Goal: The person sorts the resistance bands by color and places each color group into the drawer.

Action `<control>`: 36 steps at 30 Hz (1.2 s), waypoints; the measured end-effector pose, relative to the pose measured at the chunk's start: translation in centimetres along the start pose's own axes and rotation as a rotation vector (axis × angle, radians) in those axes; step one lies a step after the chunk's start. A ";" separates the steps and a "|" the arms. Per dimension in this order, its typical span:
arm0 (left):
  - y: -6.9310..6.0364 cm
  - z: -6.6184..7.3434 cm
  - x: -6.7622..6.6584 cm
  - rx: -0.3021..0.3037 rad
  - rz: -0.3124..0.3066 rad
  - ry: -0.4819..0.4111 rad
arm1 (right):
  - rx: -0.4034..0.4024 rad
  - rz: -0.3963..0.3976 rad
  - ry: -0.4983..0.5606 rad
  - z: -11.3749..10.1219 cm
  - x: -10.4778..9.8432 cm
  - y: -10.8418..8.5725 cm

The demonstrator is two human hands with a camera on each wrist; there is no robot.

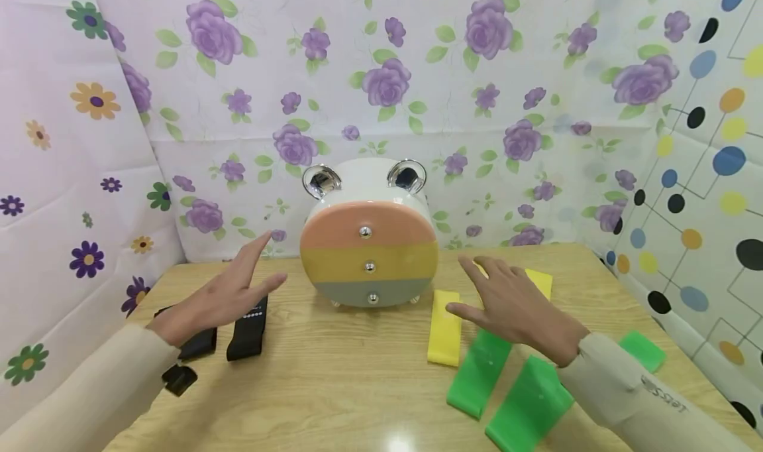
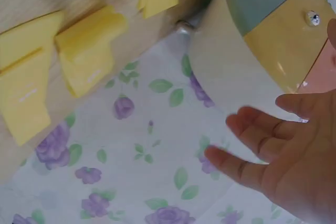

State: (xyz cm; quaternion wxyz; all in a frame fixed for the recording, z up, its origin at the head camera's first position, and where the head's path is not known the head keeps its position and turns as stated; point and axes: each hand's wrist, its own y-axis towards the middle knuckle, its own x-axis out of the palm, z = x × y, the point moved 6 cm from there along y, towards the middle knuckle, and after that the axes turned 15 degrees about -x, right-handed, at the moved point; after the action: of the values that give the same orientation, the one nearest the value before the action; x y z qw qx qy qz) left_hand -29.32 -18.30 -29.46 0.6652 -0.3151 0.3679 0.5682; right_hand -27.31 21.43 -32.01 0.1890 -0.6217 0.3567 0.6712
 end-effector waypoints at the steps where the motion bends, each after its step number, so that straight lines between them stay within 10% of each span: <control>1: 0.4 0.5 -0.3 0.020 0.011 -0.040 | -0.012 0.011 0.004 -0.3 -0.2 0.4; 9: 3.6 4.5 -2.9 0.110 0.118 -0.305 | -0.035 0.043 0.123 -1.8 -1.3 3.8; 17: 6.1 7.3 -4.7 0.179 0.211 -0.354 | -0.103 0.091 0.271 -2.7 -1.8 6.2; 36: 9.7 8.2 -4.2 0.090 0.255 -0.577 | -0.103 0.193 0.610 -4.1 -3.6 11.5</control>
State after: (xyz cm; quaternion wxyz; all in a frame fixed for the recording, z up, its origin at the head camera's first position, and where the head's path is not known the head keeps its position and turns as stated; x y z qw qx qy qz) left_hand -38.14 -12.14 -21.57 0.6788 -0.0624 0.2256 0.6960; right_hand -31.90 11.45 -25.64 -0.0229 -0.7662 0.4200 0.4858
